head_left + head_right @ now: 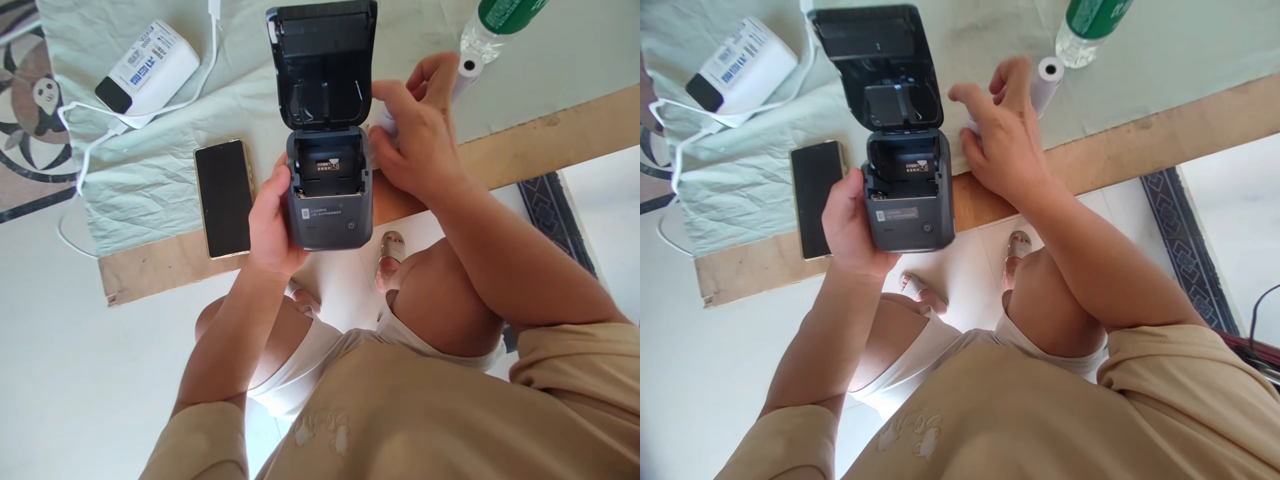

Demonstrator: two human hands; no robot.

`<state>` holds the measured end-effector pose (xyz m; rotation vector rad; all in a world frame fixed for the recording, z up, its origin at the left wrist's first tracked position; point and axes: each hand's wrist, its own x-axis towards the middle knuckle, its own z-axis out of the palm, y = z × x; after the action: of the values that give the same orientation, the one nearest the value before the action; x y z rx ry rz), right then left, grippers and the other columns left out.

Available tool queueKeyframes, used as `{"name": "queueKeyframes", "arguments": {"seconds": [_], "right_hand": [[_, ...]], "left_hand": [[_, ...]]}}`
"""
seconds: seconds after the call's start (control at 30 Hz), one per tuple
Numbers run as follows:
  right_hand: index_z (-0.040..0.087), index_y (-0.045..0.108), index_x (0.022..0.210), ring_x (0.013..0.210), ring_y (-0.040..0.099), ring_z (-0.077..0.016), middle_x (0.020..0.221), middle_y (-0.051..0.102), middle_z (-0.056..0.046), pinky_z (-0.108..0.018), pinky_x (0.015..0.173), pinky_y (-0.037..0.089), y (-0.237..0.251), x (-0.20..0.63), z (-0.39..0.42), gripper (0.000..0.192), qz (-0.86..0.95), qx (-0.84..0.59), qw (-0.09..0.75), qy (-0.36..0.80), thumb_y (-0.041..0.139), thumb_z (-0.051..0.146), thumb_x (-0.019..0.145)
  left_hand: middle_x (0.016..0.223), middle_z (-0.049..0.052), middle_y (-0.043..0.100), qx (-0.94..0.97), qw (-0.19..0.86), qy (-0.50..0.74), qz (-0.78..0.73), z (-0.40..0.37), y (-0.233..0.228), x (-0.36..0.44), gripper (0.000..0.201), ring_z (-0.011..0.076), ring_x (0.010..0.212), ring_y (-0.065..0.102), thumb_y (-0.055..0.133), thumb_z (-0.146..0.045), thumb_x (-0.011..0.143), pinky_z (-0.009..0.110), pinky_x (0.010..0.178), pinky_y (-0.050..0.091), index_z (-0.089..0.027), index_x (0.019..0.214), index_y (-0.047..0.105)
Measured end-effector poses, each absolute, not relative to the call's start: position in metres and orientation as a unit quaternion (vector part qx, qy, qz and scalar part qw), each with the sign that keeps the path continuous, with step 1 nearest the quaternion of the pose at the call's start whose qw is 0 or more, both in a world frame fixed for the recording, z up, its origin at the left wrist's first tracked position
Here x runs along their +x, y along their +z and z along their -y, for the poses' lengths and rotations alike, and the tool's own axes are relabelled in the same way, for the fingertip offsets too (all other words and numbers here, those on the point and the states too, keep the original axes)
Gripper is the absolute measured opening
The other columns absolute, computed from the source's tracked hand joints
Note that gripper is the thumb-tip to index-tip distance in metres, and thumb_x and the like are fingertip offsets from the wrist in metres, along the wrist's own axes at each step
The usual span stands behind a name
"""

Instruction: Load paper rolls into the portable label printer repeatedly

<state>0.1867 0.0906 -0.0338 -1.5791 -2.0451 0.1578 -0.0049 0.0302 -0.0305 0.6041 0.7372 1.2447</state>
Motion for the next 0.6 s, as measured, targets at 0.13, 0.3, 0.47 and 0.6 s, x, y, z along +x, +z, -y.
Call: {"name": "queueKeyframes", "arguments": {"seconds": [0.13, 0.3, 0.47, 0.6], "right_hand": [[0.033, 0.051, 0.135, 0.103, 0.056, -0.023, 0.112, 0.055, -0.008, -0.043, 0.094, 0.053, -0.03, 0.194, -0.088, 0.057, 0.758, -0.572, 0.296, 0.105, 0.058, 0.016, 0.081], [0.04, 0.035, 0.133, 0.101, 0.06, -0.018, 0.126, 0.057, 0.0, -0.029, 0.068, 0.054, -0.032, 0.202, -0.091, 0.07, 0.59, -0.498, 0.486, 0.409, 0.068, 0.024, 0.074], [0.029, 0.049, 0.112, 0.093, 0.066, -0.0192, 0.111, 0.06, -0.005, -0.025, 0.054, 0.049, -0.028, 0.202, -0.097, 0.042, 0.41, -0.504, 0.485, 0.586, 0.061, 0.034, 0.073], [0.033, 0.057, 0.112, 0.088, 0.065, -0.0134, 0.122, 0.057, 0.001, -0.023, 0.057, 0.051, -0.009, 0.192, -0.078, 0.046, 0.511, -0.488, 0.538, 0.459, 0.061, 0.016, 0.07]], "left_hand": [[0.1, 0.007, 0.075, 0.288, 0.694, 0.554, -0.36, -0.03, -0.032, -0.006, 0.029, 0.0329, 0.132, 0.054, 0.056, -0.047, 0.088, 0.043, 0.101, 0.053, -0.023, 0.096, 0.07], [0.103, 0.005, 0.075, 0.281, 0.696, 0.558, -0.353, -0.031, -0.033, -0.005, 0.028, 0.0323, 0.132, 0.054, 0.057, -0.047, 0.088, 0.041, 0.098, 0.054, -0.024, 0.099, 0.069], [0.1, 0.003, 0.075, 0.274, 0.709, 0.562, -0.326, -0.032, -0.036, -0.006, 0.027, 0.032, 0.13, 0.056, 0.058, -0.044, 0.088, 0.044, 0.098, 0.054, -0.025, 0.102, 0.069], [0.1, 0.005, 0.075, 0.28, 0.707, 0.562, -0.326, -0.033, -0.035, -0.006, 0.027, 0.0335, 0.129, 0.056, 0.06, -0.044, 0.086, 0.044, 0.097, 0.054, -0.024, 0.102, 0.068]]}}
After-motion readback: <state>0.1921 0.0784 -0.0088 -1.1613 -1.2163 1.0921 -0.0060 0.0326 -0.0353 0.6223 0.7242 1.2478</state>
